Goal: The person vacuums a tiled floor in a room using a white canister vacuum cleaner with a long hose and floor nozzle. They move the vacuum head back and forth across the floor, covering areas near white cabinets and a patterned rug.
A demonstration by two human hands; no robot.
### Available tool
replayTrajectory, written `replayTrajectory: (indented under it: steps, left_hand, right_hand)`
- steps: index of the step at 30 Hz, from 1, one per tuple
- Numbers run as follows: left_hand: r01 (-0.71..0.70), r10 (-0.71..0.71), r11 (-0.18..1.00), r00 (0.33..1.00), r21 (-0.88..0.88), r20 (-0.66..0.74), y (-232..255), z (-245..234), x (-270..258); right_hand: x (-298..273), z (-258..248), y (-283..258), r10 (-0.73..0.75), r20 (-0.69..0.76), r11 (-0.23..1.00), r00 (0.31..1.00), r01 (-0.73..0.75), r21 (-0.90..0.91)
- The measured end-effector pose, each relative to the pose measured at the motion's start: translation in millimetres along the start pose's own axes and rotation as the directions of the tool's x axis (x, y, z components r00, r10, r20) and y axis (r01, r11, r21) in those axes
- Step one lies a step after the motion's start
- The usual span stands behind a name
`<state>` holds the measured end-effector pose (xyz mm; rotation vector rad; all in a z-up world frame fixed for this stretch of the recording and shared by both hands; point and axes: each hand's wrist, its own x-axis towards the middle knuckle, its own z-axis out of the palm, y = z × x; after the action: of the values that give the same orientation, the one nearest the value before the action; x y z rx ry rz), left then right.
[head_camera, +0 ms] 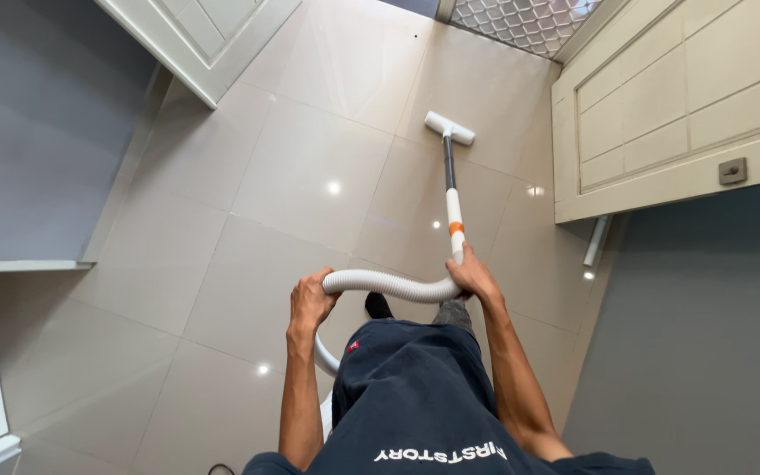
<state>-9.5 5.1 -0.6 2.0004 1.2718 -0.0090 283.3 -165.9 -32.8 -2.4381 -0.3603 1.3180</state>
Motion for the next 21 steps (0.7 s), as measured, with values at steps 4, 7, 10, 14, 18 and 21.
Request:
replayTrajectory:
  steps: [4,7,10,14,18,21]
  left_hand:
    - [0.003,-0.003,1.0,1.0,-0.019,0.019,-11,0,-5]
    - [-0.001,0.001,1.0,0.999,-0.005,0.035,-11,-3,-3]
    - [0.01,-0.011,1.0,0.998,0.011,0.063,-5,0,2]
    - [-0.029,0.029,1.0,0.999,-0.007,0.02,-1,5,5]
    - [0.009,-0.009,1.0,1.0,-0.005,-0.002,0,2,10]
    - [0.041,-0.041,0.999,0.999,-0.006,0.012,2,-1,10]
  right_hand:
    - [4,21,29,0.003,0.009,1.0,1.0,-0.003,0.012]
    - [55,39,53,-0.142,-0.075,0.987,0.987,0.147,0.062]
    - [94,41,59,-0.156,-0.116,0.948,0.981,0.182,0.261]
    - [97,29,51,-0.102,-0.13,0.945,0.986,0.137,0.298]
    - [68,15,50,-0.262,-0.187,0.882,0.947,0.314,0.352]
    - [32,4,45,-0.086,-0.031,0.779,0.996,0.087,0.621]
